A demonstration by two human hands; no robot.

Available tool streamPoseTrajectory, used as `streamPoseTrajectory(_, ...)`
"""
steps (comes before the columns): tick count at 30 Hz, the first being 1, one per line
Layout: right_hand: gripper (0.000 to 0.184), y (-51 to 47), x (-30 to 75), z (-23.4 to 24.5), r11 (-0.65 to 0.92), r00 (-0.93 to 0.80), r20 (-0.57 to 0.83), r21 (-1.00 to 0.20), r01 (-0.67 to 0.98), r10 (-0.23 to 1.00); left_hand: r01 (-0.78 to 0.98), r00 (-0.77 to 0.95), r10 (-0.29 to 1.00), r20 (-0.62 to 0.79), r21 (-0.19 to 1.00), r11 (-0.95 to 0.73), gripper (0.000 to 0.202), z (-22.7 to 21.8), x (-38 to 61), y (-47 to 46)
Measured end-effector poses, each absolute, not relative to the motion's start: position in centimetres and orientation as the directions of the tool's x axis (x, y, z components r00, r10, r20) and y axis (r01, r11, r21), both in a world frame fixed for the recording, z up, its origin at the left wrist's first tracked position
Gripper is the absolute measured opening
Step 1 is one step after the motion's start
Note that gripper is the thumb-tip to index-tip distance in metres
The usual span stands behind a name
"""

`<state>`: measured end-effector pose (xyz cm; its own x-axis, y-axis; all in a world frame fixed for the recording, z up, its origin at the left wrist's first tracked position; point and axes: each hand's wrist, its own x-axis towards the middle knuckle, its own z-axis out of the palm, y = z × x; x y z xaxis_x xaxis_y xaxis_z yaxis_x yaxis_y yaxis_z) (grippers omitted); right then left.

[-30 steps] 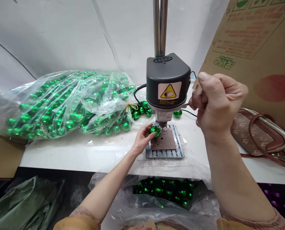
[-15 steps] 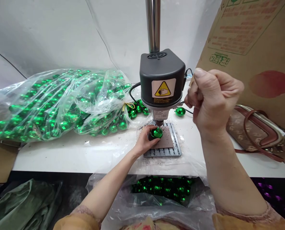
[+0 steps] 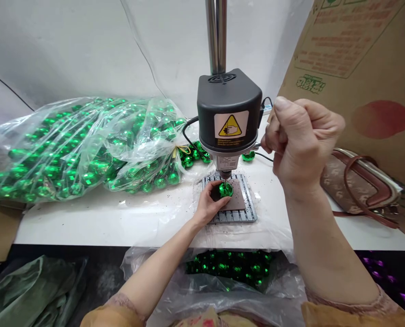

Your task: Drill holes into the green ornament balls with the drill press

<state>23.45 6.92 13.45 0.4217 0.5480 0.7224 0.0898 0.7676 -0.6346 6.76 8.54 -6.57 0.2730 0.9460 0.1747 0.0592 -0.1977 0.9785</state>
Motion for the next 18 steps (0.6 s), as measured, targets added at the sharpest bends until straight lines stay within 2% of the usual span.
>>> streamPoseTrajectory(7, 0.047, 6.6, 23.1, 13.3, 0.790, 0.433, 0.738, -0.606, 0.087, 0.518, 0.110, 0.281, 0.944, 0.171, 0.972, -0.208, 0.056, -6.5, 6.6, 8.5)
streamPoseTrajectory(18, 0.054, 5.3, 22.3, 10.2, 0.815, 0.496, 0.774, -0.544, 0.200, 0.395, 0.137, 0.312, 0.928, 0.206, 0.956, -0.258, 0.055, -7.2, 6.4, 8.8)
